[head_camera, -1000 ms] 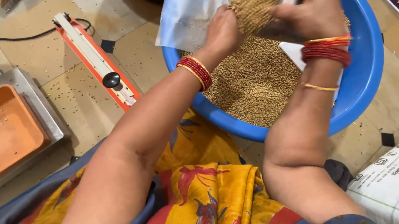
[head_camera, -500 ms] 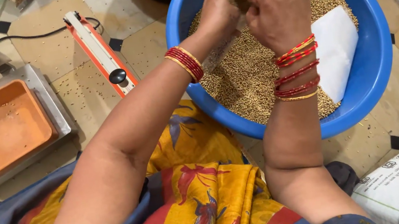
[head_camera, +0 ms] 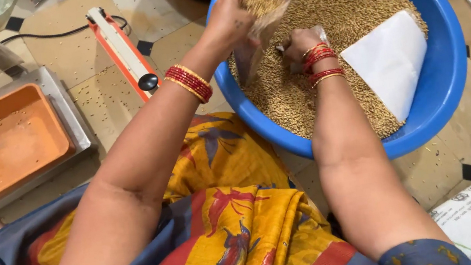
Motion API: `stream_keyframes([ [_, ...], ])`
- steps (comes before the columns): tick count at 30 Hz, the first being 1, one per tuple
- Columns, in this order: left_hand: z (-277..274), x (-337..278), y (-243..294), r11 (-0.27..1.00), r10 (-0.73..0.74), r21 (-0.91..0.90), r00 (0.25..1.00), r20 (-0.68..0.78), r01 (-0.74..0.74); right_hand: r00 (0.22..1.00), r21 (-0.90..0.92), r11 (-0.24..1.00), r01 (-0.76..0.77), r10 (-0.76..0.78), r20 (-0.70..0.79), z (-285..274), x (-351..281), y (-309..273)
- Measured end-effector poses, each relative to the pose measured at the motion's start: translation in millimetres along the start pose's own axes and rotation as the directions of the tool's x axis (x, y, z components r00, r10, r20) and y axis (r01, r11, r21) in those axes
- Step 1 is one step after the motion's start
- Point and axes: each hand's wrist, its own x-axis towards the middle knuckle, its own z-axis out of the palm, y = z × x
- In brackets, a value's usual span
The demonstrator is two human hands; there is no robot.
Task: Packaging grains into plastic bags using a scoop and a heat sealer.
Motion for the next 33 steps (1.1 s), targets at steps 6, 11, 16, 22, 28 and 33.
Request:
stream_keyframes([
  [6, -19.2, -14.9, 1.8, 0.98, -0.186, 0.073, 0.983, 0.007, 0.185, 0.979, 0.709, 0.705, 0.017, 0.132, -0.155, 40.8, 61.0, 58.0],
  [11, 2.5, -4.2, -23.0, 0.99, -0.047, 0.134, 0.998, 0.048, 0.04, 0.85, 0.799, 0.548, 0.249, 0.271, -0.451, -32.7, -0.9, 69.6],
  [16, 20.5, -0.8, -28.2, 0.976, -0.034, 0.219, 0.995, 0.09, 0.014, 0.648, 0.654, 0.436, 0.618, 0.189, -0.738, -84.4, -53.8, 88.6],
  [22, 30.4, 4.8, -20.9, 0.951, 0.006, 0.305, 0.993, 0.121, -0.043, 0.676, 0.585, 0.506, 0.634, 0.006, -0.737, -125.0, -123.7, 44.1],
  [28, 42.9, 33.2, -69.5, 0.789, 0.069, 0.601, 0.991, 0.117, -0.126, 0.42, 0.015, 0.771, 0.637, -0.331, -0.845, -126.8, -131.5, 23.7],
  [33, 26.0, 7.3, -33.4, 0.905, -0.023, 0.425, 0.992, 0.122, -0.032, 0.522, 0.293, 0.821, 0.49, -0.008, -0.853, -108.6, -103.7, 43.9],
])
